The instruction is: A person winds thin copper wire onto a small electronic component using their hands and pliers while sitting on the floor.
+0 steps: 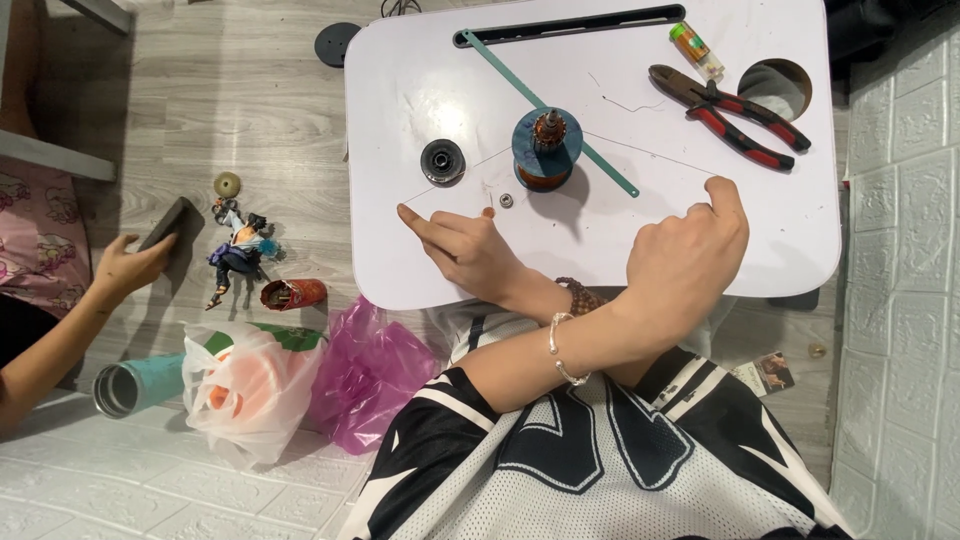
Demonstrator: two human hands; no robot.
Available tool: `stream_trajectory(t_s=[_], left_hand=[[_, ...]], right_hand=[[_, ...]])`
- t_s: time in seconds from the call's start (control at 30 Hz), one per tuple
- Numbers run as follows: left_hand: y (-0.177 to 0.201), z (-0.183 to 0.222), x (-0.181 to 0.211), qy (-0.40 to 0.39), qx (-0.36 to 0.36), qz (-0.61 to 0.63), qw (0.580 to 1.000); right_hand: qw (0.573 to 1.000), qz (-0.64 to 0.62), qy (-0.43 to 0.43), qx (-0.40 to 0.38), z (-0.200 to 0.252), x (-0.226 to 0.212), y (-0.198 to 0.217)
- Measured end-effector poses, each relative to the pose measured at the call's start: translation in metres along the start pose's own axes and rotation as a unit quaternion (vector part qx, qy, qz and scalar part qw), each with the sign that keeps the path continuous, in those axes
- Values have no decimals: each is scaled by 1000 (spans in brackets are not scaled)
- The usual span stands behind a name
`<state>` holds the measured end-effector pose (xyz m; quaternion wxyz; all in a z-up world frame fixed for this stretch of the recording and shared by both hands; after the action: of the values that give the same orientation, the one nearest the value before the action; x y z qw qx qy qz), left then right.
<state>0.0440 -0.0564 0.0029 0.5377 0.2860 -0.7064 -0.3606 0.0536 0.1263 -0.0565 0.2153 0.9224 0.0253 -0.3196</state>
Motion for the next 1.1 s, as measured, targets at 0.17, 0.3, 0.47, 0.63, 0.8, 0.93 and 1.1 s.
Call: stream_trajectory(t_s=[0.17,0.3,0.47,0.63,0.8,0.93,1.1], left_hand=[[-1,4,5,-10,-4,2,1000],[-2,6,8,-17,-14,-8,1000],[5,8,13,-22,-22,0,1000],[1,9,12,-15,-32,3,999],[8,14,2,-18,-48,1,999],[33,18,-3,17,-68,-5,998],[63,35,-3,30,-65,4,997]], right_hand=[[1000,-1,-4,6,4,2,-3],[1000,-3,-3,7,4,2,-5],[1000,-10,-2,8,6,2,-7],[1000,-12,1,13,7,3,-6],[999,-27,-6,29,10,0,0],[998,-45,-14,45,12,-3,4],[997,-56,-28,42,22,-10,21]])
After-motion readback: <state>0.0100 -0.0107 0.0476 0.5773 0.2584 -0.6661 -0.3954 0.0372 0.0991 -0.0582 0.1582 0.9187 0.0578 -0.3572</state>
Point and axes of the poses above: each hand's wrist, its own z-axis away from the middle knuckle, its own y-axis out of the back of the hand, x = y × z, the point moved 7 cm from there along -z, towards the middle knuckle, and after that the axes turned 12 degrees about y, right-handed, at the moved point
